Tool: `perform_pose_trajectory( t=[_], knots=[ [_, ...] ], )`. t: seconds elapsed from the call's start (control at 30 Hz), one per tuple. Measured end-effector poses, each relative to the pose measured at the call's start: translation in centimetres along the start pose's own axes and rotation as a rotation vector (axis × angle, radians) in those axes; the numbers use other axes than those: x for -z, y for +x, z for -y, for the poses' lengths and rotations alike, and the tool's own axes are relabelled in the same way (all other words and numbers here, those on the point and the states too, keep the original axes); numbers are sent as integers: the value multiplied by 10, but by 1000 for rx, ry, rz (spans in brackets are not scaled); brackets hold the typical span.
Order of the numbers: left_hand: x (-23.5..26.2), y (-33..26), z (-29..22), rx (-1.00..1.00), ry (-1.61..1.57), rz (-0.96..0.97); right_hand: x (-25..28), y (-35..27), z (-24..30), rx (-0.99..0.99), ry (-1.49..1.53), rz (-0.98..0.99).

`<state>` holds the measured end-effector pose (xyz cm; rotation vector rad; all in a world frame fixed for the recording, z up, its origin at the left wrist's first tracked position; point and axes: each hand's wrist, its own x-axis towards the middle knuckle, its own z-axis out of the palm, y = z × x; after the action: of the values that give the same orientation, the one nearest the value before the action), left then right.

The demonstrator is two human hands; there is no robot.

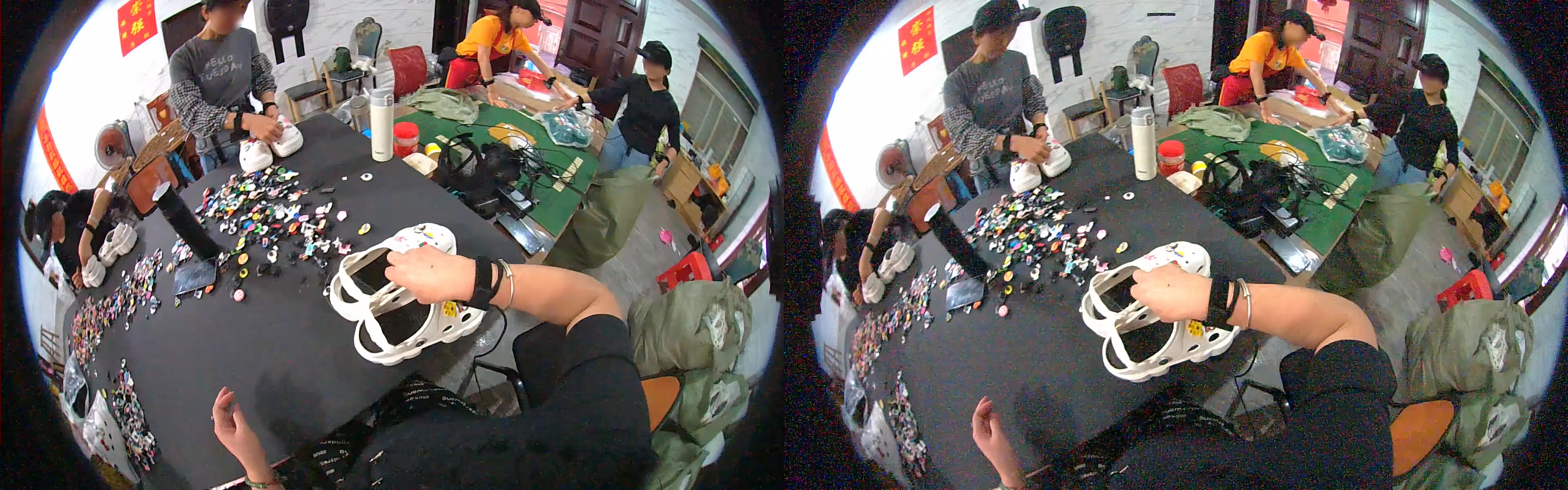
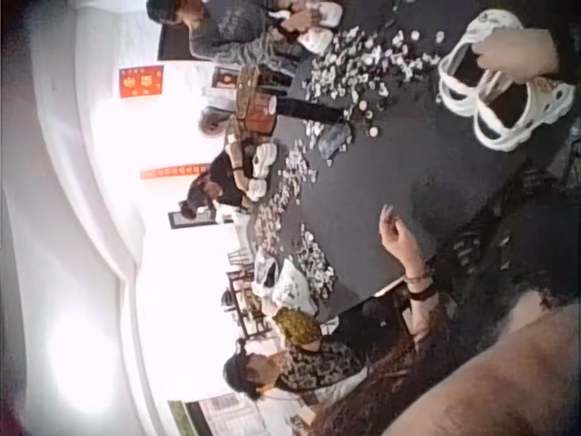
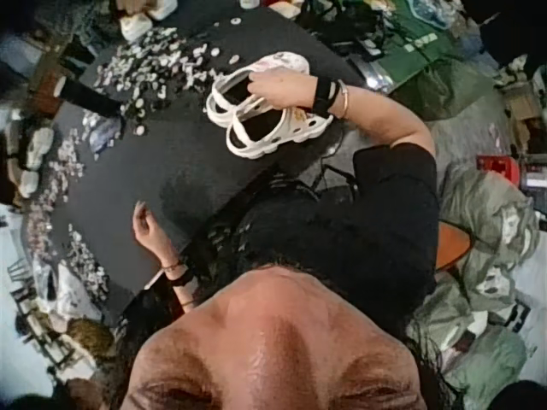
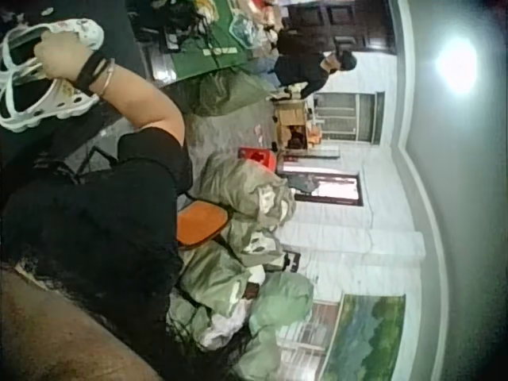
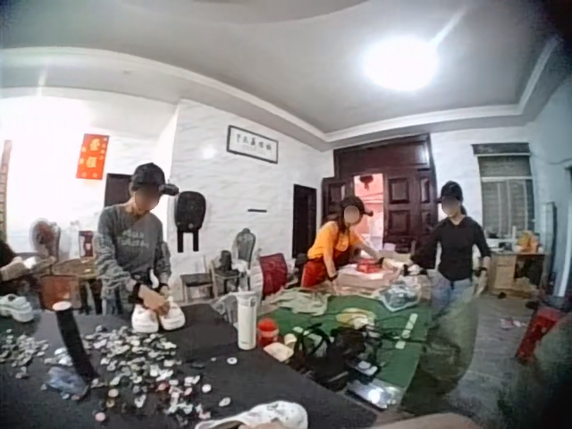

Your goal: Decorating rubber clogs with various charms and pins at a workshop table.

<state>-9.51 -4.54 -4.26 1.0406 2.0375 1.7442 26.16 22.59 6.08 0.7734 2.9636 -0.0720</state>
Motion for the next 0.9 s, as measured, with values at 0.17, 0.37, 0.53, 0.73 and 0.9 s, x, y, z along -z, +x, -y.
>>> perform_pose_trajectory(
  t=[0.17,0.37,0.53,0.73,0.9],
  knots=[
    [-11,-4,7,-20,199,36,34,-9,2,96,261,84],
    [-26,-12,11,-132,340,72,54,-27,-18,310,121,-69],
    [-31,-19,8,-167,459,104,39,-31,-19,349,-1,65],
    [-36,-23,10,-229,580,98,15,-19,-29,385,-106,-5],
    [-38,-23,4,-183,557,98,23,-13,-20,372,-261,48]
  ],
)
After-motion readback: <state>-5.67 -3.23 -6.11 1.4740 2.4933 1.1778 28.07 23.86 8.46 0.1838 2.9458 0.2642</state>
